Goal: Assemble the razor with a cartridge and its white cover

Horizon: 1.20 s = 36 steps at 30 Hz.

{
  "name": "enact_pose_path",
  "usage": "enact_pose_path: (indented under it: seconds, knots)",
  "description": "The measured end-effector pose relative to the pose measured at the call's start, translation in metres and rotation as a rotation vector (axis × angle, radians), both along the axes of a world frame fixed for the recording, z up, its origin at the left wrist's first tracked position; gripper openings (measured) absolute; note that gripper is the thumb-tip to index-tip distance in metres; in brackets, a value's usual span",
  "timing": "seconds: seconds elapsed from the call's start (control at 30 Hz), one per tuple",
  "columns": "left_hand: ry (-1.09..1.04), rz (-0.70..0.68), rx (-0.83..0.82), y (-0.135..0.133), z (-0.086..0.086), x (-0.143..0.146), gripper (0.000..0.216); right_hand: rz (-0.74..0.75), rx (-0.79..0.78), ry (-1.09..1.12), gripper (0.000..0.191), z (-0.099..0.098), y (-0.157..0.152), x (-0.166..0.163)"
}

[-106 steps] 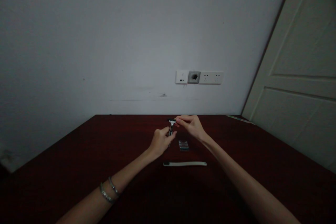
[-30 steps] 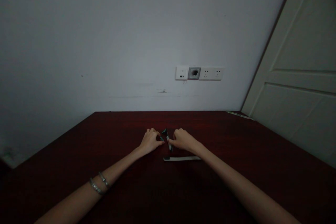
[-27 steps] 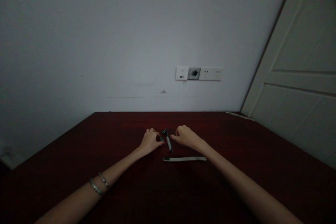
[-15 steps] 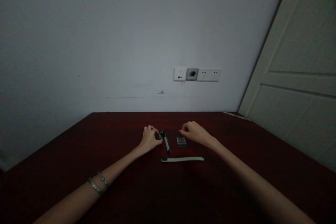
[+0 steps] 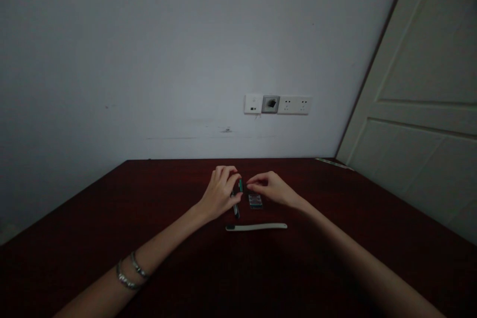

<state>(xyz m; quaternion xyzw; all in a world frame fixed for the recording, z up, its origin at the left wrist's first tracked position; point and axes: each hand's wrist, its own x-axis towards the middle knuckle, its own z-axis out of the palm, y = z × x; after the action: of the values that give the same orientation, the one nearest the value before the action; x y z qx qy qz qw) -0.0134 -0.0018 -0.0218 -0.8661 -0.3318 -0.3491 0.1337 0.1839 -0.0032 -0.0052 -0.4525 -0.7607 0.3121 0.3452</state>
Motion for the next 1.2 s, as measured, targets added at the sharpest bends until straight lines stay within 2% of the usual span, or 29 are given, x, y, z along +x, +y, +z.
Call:
enact_pose_path:
  seconds: [0.17, 0.43, 0.73, 0.87, 1.0, 1.07, 1.2]
  knots:
    - [0.052, 0.012, -0.001, -0.004, 0.000, -0.001, 0.031, 0.047, 0.045, 0.043, 0.027, -0.003, 0.000, -0.004]
    - [0.098, -0.010, -0.016, -0.010, 0.003, 0.002, 0.032, -0.001, 0.074, -0.004, 0.025, -0.006, 0.004, -0.007]
    - [0.183, -0.034, -0.025, -0.009, 0.003, 0.000, 0.034, 0.010, -0.071, 0.049, 0.026, -0.010, 0.000, -0.008]
    - [0.088, -0.084, -0.065, -0.006, 0.004, -0.001, 0.039, -0.027, -0.070, 0.132, 0.028, -0.010, 0.002, -0.007]
    - [-0.258, -0.086, -0.178, 0.001, 0.000, -0.002, 0.016, -0.102, -0.025, 0.226, 0.029, -0.007, 0.003, -0.009]
    - [-0.414, -0.064, -0.289, 0.006, -0.004, -0.001, 0.015, -0.138, 0.008, 0.272, 0.030, -0.006, 0.002, -0.011]
    - [-0.441, -0.155, -0.629, 0.013, -0.011, 0.001, 0.026, -0.163, 0.069, 0.310, 0.031, -0.007, -0.001, -0.015]
